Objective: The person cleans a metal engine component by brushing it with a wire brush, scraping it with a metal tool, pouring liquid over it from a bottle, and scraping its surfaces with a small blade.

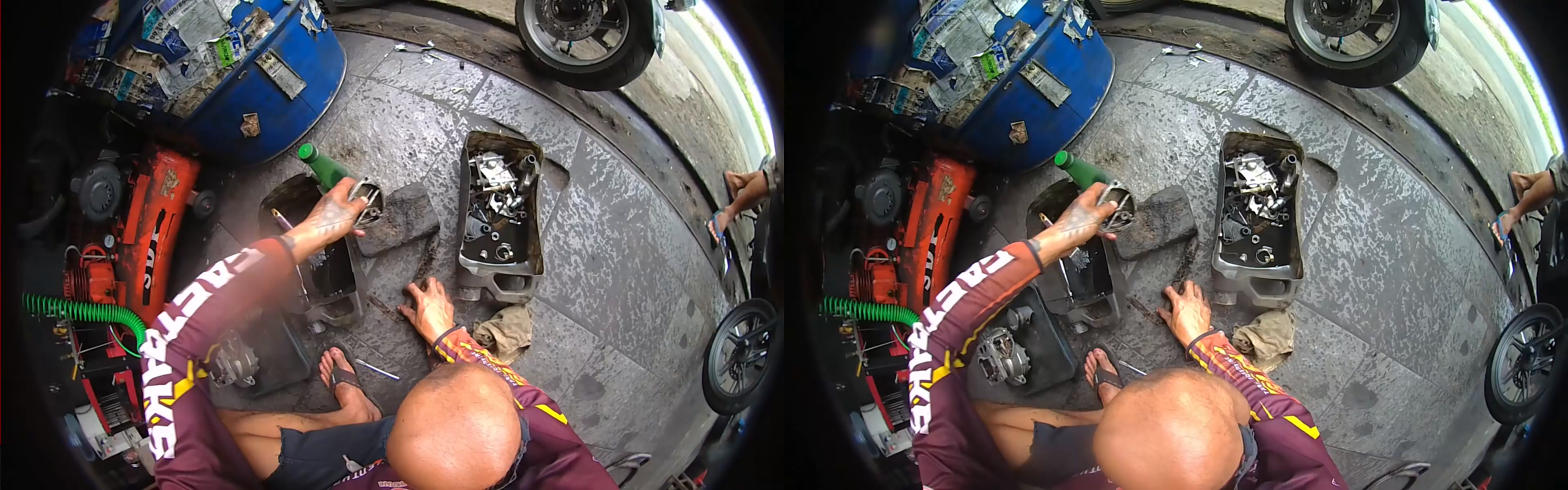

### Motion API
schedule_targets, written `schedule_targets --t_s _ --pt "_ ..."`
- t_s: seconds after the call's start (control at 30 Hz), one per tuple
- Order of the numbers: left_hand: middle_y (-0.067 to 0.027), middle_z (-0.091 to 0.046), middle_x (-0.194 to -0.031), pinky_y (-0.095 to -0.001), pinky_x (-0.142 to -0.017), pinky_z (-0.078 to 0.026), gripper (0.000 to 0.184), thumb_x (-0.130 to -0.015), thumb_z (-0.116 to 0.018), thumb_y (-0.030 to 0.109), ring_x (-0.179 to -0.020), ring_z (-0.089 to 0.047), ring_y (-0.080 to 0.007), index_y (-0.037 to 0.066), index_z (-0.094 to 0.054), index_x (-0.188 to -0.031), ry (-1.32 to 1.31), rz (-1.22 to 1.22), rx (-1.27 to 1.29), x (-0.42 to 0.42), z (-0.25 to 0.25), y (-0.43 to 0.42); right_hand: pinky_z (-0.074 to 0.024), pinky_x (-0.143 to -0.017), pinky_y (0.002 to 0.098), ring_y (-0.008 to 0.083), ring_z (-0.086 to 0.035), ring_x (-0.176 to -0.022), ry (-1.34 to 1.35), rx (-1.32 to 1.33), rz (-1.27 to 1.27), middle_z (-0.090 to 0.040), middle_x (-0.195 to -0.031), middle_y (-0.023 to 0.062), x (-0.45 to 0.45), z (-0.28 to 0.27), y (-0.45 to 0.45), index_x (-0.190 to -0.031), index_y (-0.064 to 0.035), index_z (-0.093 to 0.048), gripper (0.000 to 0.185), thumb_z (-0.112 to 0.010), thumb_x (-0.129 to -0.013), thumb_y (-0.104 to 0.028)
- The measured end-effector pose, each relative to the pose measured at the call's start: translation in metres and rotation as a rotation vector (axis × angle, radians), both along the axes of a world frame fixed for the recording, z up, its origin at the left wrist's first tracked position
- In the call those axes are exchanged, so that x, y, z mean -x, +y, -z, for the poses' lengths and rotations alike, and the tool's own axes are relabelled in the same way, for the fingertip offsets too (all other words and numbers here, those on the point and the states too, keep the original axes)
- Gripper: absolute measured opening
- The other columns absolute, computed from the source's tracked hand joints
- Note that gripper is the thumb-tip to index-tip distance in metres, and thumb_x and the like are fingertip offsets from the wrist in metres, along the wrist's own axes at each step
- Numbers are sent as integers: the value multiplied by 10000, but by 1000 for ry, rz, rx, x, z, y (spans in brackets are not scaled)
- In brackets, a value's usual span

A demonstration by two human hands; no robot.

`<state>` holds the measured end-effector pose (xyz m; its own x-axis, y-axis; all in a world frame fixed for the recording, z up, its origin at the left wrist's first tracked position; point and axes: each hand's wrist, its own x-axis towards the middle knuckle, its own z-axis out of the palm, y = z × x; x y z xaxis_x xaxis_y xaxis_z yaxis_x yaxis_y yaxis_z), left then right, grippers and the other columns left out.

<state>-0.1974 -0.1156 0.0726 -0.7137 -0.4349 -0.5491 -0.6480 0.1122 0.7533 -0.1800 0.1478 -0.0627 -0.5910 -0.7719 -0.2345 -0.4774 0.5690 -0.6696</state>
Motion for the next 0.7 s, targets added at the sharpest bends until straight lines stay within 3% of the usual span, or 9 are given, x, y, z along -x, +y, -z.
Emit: schedule_targets --t_s 0.1,0.13,0.23,0.27,0.37,0.43,0.47,0.7 --pt "-182 -586 -1190 -324 -610 -628 400 -983 -540 176 -936 -647 -237 -25 -434 -1312 107 -141 -40 27 53 17 -459 -937 499 345 -512 -1146 28 16 -24 -516 -1154 160 -2 11 5 -1139 -154 -637 435 -770 -765 -331" --pt "-126 -577 -1197 -354 -697 -633 373 -1011 -520 181 -1005 -627 -207 12 -439 -1333 89 -213 -64 36 50 28 -460 -925 502 349 -514 -1135 60 -3 -30 -517 -1142 162 -2 8 7 -1149 -152 -632 452 -776 -760 -331" --pt "-116 -616 -1137 -341 -647 -636 373 -997 -552 195 -872 -689 -206 37 -458 -1322 152 -337 -296 38 91 31 -461 -907 503 365 -517 -1118 76 -34 -17 -514 -1122 170 0 0 14 -1140 -142 -618 452 -781 -750 -303" --pt "-113 -647 -1065 -332 -605 -629 370 -997 -544 191 -745 -699 -206 31 -460 -1319 156 -411 -275 37 103 34 -459 -920 496 372 -515 -1125 50 -21 13 -512 -1128 174 0 0 13 -1127 -136 -611 439 -777 -748 -281" --pt "-123 -668 -1013 -323 -558 -617 367 -996 -538 187 -699 -695 -201 23 -460 -1315 106 -378 -217 32 104 33 -488 -891 500 418 -553 -1083 -18 52 88 -505 -1136 185 3 1 14 -1124 -122 -573 397 -721 -761 -188" --pt "-129 -676 -982 -307 -518 -594 375 -995 -533 185 -658 -686 -199 19 -453 -1321 91 -401 -127 30 106 31 -513 -827 521 460 -591 -1005 -259 172 299 -509 -1124 188 8 -1 17 -1168 -121 -539 417 -666 -772 -148" --pt "-126 -673 -977 -299 -505 -583 378 -993 -530 182 -650 -678 -193 20 -452 -1325 89 -407 -111 30 107 29 -516 -792 540 482 -605 -968 -199 202 293 -527 -1124 202 11 -1 21 -1199 -111 -506 417 -601 -793 -96" --pt "-99 -659 -945 -260 -434 -522 484 -982 -478 54 -560 -581 -126 50 -398 -1460 101 -376 -99 25 115 33 -486 -861 465 445 -607 -992 -151 298 474 -616 -1077 229 39 7 59 -1178 -49 -506 377 -531 -805 -6"
